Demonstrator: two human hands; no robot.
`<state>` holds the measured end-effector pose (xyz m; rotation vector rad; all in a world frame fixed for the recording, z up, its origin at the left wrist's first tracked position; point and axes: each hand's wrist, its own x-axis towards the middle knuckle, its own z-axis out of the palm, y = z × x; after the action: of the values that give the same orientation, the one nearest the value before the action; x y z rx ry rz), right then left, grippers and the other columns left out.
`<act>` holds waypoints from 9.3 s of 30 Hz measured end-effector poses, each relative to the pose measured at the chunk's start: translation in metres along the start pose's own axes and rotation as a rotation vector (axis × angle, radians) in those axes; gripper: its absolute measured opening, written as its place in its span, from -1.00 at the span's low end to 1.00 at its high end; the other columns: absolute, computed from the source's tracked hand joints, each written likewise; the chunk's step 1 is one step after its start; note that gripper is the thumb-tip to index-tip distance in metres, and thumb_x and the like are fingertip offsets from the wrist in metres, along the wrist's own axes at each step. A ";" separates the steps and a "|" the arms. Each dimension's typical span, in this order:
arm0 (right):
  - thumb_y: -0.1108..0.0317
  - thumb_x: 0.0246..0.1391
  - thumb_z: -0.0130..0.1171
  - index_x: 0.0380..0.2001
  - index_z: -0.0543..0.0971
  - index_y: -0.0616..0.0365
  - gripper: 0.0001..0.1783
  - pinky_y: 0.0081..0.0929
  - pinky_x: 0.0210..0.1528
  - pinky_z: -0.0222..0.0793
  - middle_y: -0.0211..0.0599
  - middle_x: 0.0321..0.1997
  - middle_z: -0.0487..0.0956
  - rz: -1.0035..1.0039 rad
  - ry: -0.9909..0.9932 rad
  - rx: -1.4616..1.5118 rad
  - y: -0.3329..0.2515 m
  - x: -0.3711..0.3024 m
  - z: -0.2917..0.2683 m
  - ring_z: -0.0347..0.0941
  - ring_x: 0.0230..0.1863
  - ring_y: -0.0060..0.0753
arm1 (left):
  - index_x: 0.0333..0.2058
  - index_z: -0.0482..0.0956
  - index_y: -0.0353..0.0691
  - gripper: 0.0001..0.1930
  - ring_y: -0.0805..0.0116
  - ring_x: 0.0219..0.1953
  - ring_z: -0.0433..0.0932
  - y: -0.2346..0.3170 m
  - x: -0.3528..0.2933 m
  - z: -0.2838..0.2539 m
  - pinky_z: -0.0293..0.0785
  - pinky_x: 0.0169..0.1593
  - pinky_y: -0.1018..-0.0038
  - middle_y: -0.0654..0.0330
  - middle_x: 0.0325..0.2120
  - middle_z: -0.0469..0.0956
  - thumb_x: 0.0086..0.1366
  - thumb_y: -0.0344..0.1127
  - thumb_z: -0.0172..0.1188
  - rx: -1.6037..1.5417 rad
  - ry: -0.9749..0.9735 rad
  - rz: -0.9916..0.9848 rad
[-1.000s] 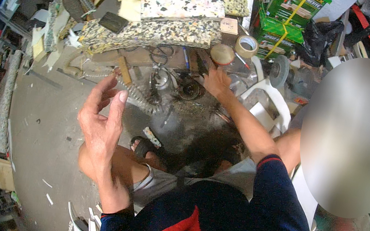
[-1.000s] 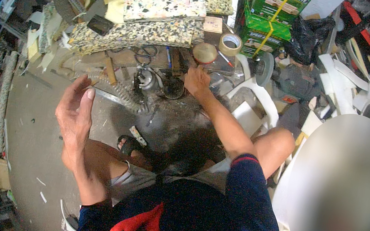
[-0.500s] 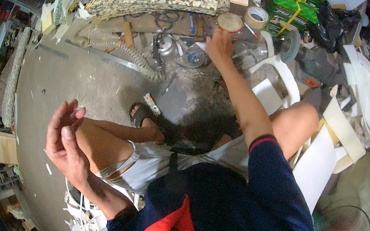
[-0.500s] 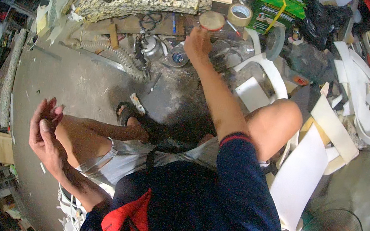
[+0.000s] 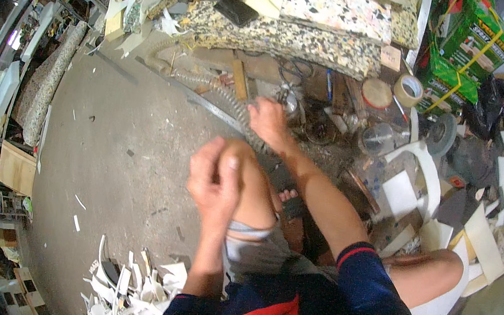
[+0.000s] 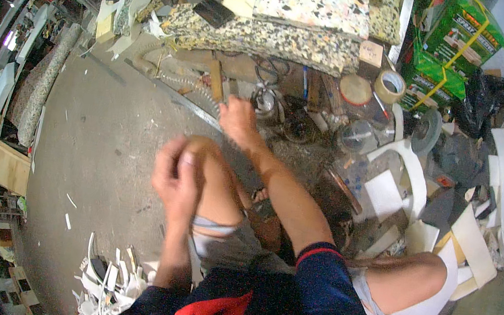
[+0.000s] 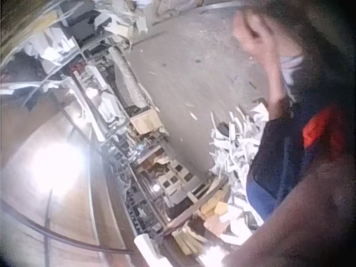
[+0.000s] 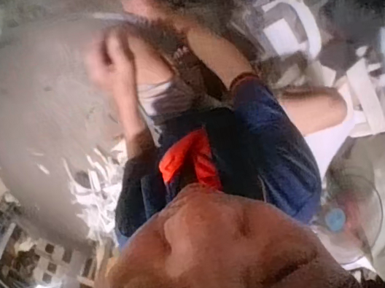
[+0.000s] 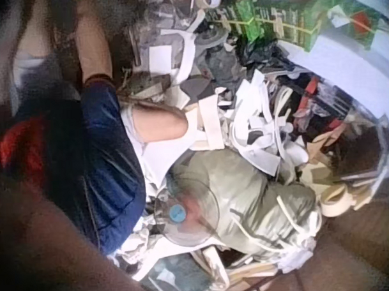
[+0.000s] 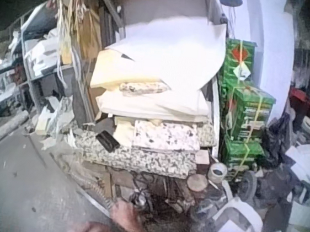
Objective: The person sits on the floor in a workshop and uses a bench grinder to sharpen a metal rod. They repeatedly press the rod against the spinning grinding wheel, generating sparks, and periodically lift the rod to inspect the edge before continuing.
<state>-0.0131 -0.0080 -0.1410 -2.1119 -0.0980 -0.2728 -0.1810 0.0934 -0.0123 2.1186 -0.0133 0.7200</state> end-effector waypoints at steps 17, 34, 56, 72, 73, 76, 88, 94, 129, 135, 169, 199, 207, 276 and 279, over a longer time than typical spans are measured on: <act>0.46 -0.10 0.22 -0.31 0.45 0.25 -0.76 -0.33 -0.65 0.42 -0.27 -0.51 0.46 0.399 -0.532 0.426 0.022 -0.007 0.024 0.43 -0.65 -0.34 | -0.16 0.64 -0.31 -0.74 0.10 -0.05 0.60 -0.014 0.004 -0.034 0.45 0.03 0.21 0.05 -0.16 0.63 0.16 -0.39 0.34 0.046 0.132 0.171; 0.36 0.05 0.29 -0.15 0.45 0.26 -0.66 -0.32 -0.32 0.40 -0.16 -0.38 0.53 0.032 -0.373 0.064 -0.095 -0.129 -0.197 0.48 -0.40 -0.30 | 0.06 0.49 -0.31 -0.70 0.50 -0.39 0.57 0.008 0.052 0.003 0.53 -0.35 0.54 0.18 -0.29 0.63 0.48 -0.27 0.03 -0.900 -0.290 -0.509; 0.23 0.06 0.33 -0.12 0.49 0.24 -0.60 -0.12 -0.23 0.46 0.10 -0.27 0.58 0.256 -0.137 -0.178 -0.112 -0.210 -0.315 0.55 -0.21 0.14 | -0.31 0.48 -0.23 -0.83 0.42 -0.49 0.54 0.116 0.033 0.093 0.52 -0.36 0.47 0.20 -0.44 0.55 0.42 -0.26 0.06 -0.915 -0.707 -0.346; 0.25 0.31 -0.06 -0.25 0.56 0.24 -0.71 -0.43 -0.25 0.49 -0.31 -0.40 0.59 1.041 0.528 -0.178 0.027 -0.387 -0.359 0.51 -0.39 -0.46 | -0.20 0.48 -0.17 -0.84 0.41 -0.35 0.63 0.103 0.097 0.156 0.60 -0.27 0.44 0.15 -0.36 0.63 0.43 -0.21 0.14 -0.668 -0.863 -0.094; 0.25 0.30 -0.05 -0.25 0.56 0.24 -0.71 -0.42 -0.25 0.49 -0.31 -0.40 0.59 1.042 0.508 -0.209 0.031 -0.370 -0.362 0.51 -0.39 -0.45 | -0.19 0.48 -0.17 -0.83 0.39 -0.33 0.63 0.095 0.103 0.161 0.61 -0.24 0.41 0.13 -0.34 0.63 0.44 -0.21 0.13 -0.641 -0.828 -0.094; 0.25 0.27 -0.03 -0.24 0.56 0.24 -0.72 -0.41 -0.24 0.49 -0.30 -0.38 0.59 1.089 0.451 -0.260 0.034 -0.339 -0.380 0.52 -0.38 -0.42 | -0.09 0.49 -0.23 -0.76 0.30 -0.17 0.61 0.067 0.111 0.183 0.57 -0.07 0.34 0.08 -0.19 0.61 0.43 -0.20 0.14 -0.471 -0.682 -0.172; 0.24 0.15 0.04 -0.20 0.56 0.21 -0.71 -0.34 -0.21 0.48 -0.25 -0.34 0.60 1.156 0.294 -0.368 0.085 -0.260 -0.470 0.53 -0.34 -0.31 | 0.06 0.47 -0.14 -0.70 0.42 0.18 0.39 0.106 0.121 0.285 0.22 0.32 0.45 0.28 0.10 0.48 0.49 -0.20 -0.10 1.453 -0.734 0.919; 0.23 0.08 0.07 -0.18 0.56 0.20 -0.69 -0.31 -0.19 0.48 -0.23 -0.32 0.60 1.103 0.254 -0.386 0.112 -0.260 -0.490 0.54 -0.32 -0.25 | 0.11 0.43 -0.29 -0.67 0.36 0.09 0.47 0.119 0.072 0.218 0.36 0.22 0.46 0.15 0.08 0.49 0.49 -0.25 -0.04 0.515 -0.468 0.066; -0.20 0.03 0.28 -0.25 0.69 0.19 -0.41 -0.06 -0.06 0.47 0.10 -0.23 0.65 0.703 0.426 -0.792 0.397 -0.276 -0.572 0.58 -0.15 0.17 | -0.24 0.47 -0.14 -0.85 0.45 -0.26 0.56 0.135 -0.057 0.119 0.54 -0.15 0.42 0.21 -0.32 0.60 0.46 -0.20 0.10 -0.501 -0.275 -0.365; -0.41 -0.11 0.28 -0.38 0.70 0.18 -0.25 -0.08 -0.21 0.47 0.10 -0.41 0.63 0.832 0.189 -0.859 0.415 -0.262 -0.601 0.59 -0.29 0.18 | -0.28 0.46 -0.14 -0.82 0.45 -0.30 0.56 0.152 -0.073 0.155 0.55 -0.16 0.40 0.19 -0.34 0.60 0.44 -0.18 0.12 -0.493 -0.334 -0.430; 0.43 0.29 -0.01 0.31 0.27 0.12 -0.48 -0.56 -0.58 0.43 -0.28 -0.37 0.55 0.985 -0.097 0.260 0.076 -0.291 -0.486 0.48 -0.61 -0.55 | -0.05 0.50 -0.25 -0.70 0.35 -0.22 0.61 0.155 -0.221 0.402 0.57 -0.20 0.41 0.12 -0.17 0.61 0.46 -0.14 0.06 -1.088 -0.891 -0.998; 0.27 0.29 -0.06 -0.04 0.50 0.33 -0.65 -0.48 -0.54 0.43 -0.23 -0.44 0.56 1.046 0.055 0.034 0.175 -0.154 -0.445 0.49 -0.59 -0.50 | 0.35 0.23 -0.17 -0.45 -0.06 0.39 0.13 0.123 -0.209 0.583 0.02 0.42 0.25 -0.14 0.34 0.18 0.49 -0.06 -0.19 -0.810 -0.737 -0.511; 0.22 0.30 -0.01 0.01 0.51 0.27 -0.62 -0.55 -0.51 0.41 -0.32 -0.38 0.57 1.054 0.054 0.036 0.180 -0.147 -0.446 0.45 -0.55 -0.57 | 0.36 0.23 -0.10 -0.45 -0.05 0.43 0.04 0.125 -0.208 0.589 -0.04 0.45 0.23 -0.12 0.38 0.10 0.49 -0.02 -0.19 -0.853 -0.785 -0.598; 0.30 0.32 -0.04 0.13 0.44 0.29 -0.60 -0.56 -0.58 0.41 -0.29 -0.42 0.55 1.022 0.102 0.192 0.172 -0.171 -0.441 0.44 -0.61 -0.56 | 0.38 0.14 -0.24 -0.38 0.00 0.45 -0.01 0.128 -0.193 0.567 -0.12 0.45 0.29 -0.11 0.39 0.06 0.50 0.02 -0.27 -0.889 -0.849 -0.585; 0.29 0.31 -0.03 0.13 0.42 0.31 -0.59 -0.55 -0.58 0.41 -0.28 -0.42 0.55 1.049 0.117 0.212 0.182 -0.157 -0.440 0.44 -0.61 -0.54 | 0.38 0.14 -0.24 -0.39 0.02 0.44 0.02 0.128 -0.188 0.572 -0.08 0.44 0.30 -0.09 0.39 0.09 0.50 0.01 -0.28 -0.907 -0.880 -0.635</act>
<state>-0.2014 -0.4713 -0.1053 -1.6715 0.9762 0.2382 -0.0918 -0.4586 -0.2693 1.2675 -0.1147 -0.5513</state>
